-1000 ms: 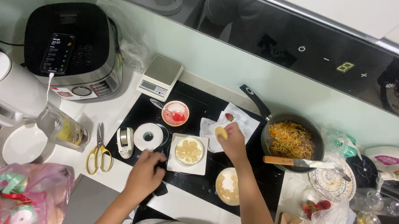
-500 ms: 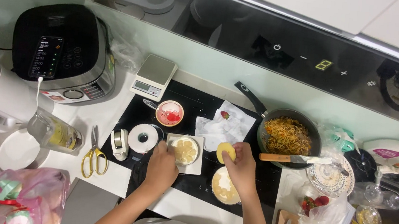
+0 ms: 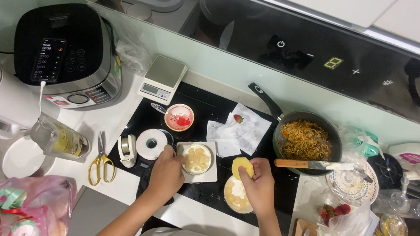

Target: Assembling and decorating a small dessert with cream and fruit in a kitchen setting.

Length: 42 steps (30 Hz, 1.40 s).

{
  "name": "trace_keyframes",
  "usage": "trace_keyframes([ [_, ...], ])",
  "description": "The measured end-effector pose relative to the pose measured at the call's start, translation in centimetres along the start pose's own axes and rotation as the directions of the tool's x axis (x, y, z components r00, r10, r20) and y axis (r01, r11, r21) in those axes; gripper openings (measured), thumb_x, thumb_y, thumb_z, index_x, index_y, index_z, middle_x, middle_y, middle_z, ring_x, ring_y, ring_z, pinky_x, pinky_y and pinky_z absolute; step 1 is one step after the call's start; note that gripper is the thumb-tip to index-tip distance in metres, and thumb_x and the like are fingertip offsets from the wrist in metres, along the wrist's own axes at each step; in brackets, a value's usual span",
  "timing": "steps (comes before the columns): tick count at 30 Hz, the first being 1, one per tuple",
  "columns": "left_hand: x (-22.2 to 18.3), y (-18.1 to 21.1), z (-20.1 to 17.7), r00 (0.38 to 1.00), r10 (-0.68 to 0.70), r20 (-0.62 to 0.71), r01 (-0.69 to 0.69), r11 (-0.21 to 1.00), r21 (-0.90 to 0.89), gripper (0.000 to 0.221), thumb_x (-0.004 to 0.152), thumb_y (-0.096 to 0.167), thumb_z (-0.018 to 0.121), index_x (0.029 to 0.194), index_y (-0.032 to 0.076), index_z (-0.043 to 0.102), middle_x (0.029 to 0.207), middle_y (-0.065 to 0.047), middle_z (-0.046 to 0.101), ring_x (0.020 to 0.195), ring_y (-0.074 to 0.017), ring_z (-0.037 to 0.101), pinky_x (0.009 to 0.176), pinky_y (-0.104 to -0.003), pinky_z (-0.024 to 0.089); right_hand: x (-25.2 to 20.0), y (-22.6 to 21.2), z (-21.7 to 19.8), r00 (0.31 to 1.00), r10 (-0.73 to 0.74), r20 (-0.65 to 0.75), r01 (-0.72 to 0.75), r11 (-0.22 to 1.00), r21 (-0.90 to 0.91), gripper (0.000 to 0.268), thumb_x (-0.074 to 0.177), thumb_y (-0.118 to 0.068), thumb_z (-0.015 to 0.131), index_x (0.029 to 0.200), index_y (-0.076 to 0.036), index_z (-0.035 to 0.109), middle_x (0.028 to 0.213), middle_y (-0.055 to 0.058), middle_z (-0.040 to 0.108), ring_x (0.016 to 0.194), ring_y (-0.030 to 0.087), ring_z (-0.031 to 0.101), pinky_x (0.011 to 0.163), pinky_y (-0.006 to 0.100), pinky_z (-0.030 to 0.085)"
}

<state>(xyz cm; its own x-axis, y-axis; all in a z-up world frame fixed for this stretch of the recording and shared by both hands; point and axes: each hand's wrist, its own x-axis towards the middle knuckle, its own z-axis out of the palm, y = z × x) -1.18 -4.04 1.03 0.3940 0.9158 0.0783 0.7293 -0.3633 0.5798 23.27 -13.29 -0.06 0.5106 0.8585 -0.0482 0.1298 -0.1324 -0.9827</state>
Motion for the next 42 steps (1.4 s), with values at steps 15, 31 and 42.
trace_keyframes([
  [15, 3.0, 2.5, -0.2, 0.899, 0.401, 0.175, -0.422, 0.901, 0.104, 0.035, 0.08, -0.001, 0.062, 0.108, 0.011, 0.079, 0.101, -0.013, 0.052, 0.1, -0.0324, 0.052, 0.085, -0.044, 0.04, -0.2, 0.2, 0.2, 1.0, 0.005, 0.03, -0.008, 0.995, 0.104, 0.027, 0.089, -0.005, 0.073, 0.108, -0.001, 0.053, 0.09, 0.005, 0.065, 0.077, 0.007, 0.062, 0.064, 0.023, 0.05],
  [31, 5.4, -0.5, -0.9, 0.933, -0.045, 0.358, 0.328, 0.517, -0.791, 0.023, 0.089, 0.006, 0.072, 0.111, 0.002, 0.075, 0.092, -0.004, 0.076, 0.083, -0.0102, 0.069, 0.075, -0.023, 0.055, 2.6, -3.1, 5.2, 0.95, 0.143, 0.276, -0.251, 0.877, 0.409, 0.022, 0.09, -0.006, 0.069, 0.109, 0.0, 0.06, 0.103, 0.008, 0.072, 0.09, 0.013, 0.069, 0.073, 0.027, 0.057],
  [42, 2.5, -1.6, 0.6, 0.983, -0.175, 0.052, 0.181, 0.893, -0.411, 0.027, 0.076, 0.012, 0.083, 0.096, 0.003, 0.067, 0.078, -0.009, 0.072, 0.071, -0.0208, 0.069, 0.066, -0.032, 0.054, 3.5, 0.5, 9.4, 0.968, -0.013, 0.251, 0.065, 0.977, -0.201, 0.022, 0.083, -0.009, 0.08, 0.101, -0.002, 0.069, 0.088, 0.009, 0.075, 0.075, 0.014, 0.072, 0.07, 0.027, 0.059],
])
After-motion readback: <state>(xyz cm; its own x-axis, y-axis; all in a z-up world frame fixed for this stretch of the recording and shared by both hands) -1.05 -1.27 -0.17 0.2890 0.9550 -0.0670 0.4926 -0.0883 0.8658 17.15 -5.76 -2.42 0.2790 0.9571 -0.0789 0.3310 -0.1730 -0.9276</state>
